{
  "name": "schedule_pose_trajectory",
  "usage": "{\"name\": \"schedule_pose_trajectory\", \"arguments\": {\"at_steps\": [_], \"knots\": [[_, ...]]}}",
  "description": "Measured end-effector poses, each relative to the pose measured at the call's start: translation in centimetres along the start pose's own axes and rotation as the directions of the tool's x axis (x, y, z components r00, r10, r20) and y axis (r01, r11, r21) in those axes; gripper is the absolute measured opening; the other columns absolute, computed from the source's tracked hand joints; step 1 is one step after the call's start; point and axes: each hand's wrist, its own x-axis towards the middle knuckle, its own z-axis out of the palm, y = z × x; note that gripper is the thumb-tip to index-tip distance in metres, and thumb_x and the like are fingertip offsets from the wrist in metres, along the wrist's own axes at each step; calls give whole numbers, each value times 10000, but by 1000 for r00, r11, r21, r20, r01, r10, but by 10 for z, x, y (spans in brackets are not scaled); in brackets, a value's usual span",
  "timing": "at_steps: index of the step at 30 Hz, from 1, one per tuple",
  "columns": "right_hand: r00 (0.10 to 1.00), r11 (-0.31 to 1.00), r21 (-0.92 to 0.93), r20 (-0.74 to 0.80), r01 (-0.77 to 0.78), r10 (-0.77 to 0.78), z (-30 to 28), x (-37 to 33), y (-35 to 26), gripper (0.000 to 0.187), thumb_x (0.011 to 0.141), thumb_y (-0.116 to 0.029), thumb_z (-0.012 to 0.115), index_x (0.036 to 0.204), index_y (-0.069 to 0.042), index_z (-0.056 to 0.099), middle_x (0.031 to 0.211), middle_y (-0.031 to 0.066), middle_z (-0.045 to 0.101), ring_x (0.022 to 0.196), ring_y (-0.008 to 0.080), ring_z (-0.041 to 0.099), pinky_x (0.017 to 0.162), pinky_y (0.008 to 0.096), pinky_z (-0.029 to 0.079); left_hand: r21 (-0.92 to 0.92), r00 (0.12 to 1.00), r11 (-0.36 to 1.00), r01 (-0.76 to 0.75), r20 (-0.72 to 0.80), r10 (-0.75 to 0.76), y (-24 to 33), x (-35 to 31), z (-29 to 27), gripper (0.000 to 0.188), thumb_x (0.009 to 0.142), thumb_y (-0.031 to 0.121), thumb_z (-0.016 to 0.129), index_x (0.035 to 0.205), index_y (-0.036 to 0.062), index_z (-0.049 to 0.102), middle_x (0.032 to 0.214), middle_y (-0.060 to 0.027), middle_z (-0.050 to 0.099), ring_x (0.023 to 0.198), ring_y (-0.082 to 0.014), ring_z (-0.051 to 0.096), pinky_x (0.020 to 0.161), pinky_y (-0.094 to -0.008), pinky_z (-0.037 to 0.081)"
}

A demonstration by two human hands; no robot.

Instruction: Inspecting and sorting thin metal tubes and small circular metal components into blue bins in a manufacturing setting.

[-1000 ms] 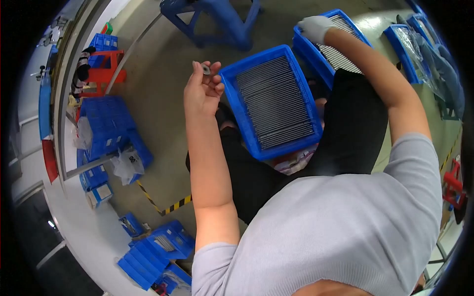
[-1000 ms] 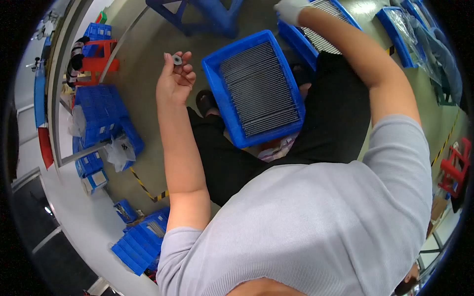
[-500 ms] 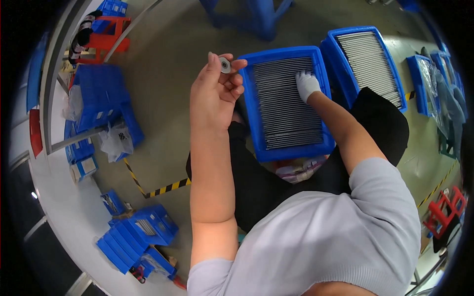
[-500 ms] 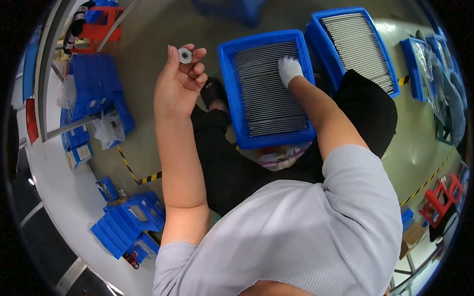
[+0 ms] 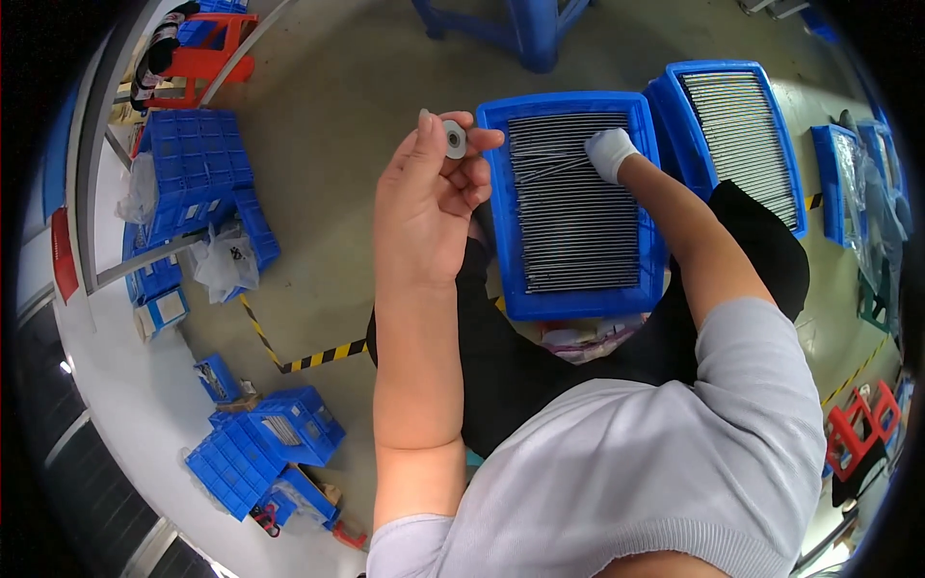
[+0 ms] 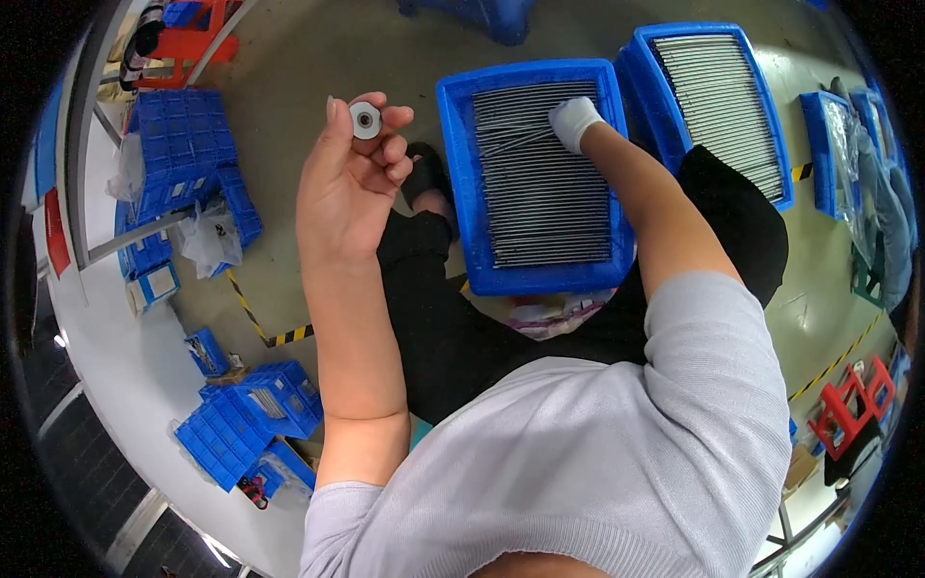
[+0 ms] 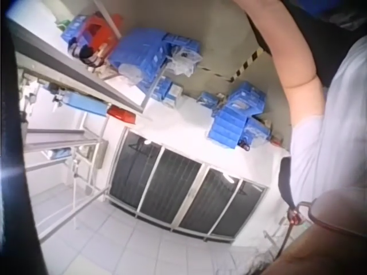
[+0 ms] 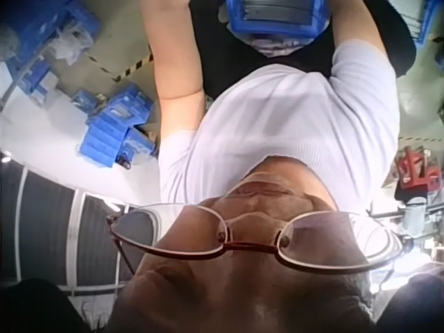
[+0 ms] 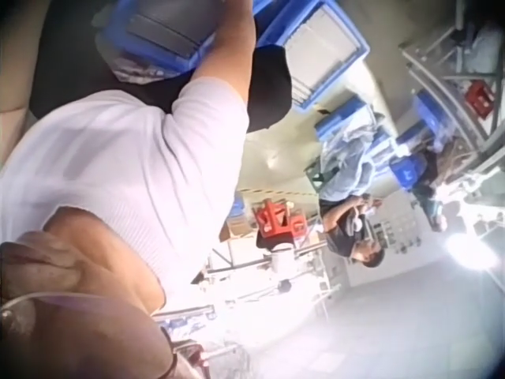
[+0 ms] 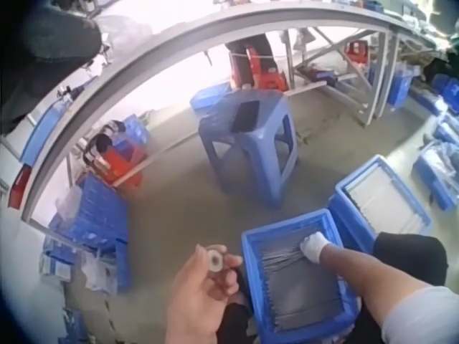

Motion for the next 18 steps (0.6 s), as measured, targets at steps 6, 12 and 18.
{"name": "schedule_pose_trajectory", "arguments": {"at_steps": [6, 12, 18], "knots": [[982, 943, 280, 102, -181, 158, 2, -23, -6, 274, 895, -155, 448, 1063, -17, 614, 1003, 195, 674, 951, 350, 654, 800, 446, 522, -28, 1000, 1000, -11, 23, 12, 0, 5, -2, 368, 942, 368, 569, 1042, 15, 586, 929, -134, 648, 701, -143, 522, 616, -263, 434], [930, 815, 449, 176, -367, 322, -1, -48, -32, 459, 881, -414, 555, 1128, -28, 588, 1056, 196, 664, 995, 364, 635, 856, 446, 502, -53, 998, 997, -57, 11, 58, 0, 12, 2, 316, 933, 352, 589, 955, 37, 601, 864, -121, 663, 639, -91, 529, 555, -220, 444], [958, 773, 580, 47, -258, 284, -62, -72, -23, 524, 892, -481, 538, 1082, 0, 622, 1061, 231, 646, 1018, 379, 610, 884, 435, 471, -40, 989, 989, -143, -44, 141, -1, 24, -7, 247, 924, 293, 608, 966, 50, 589, 916, -116, 661, 674, -119, 526, 581, -247, 433]]}}
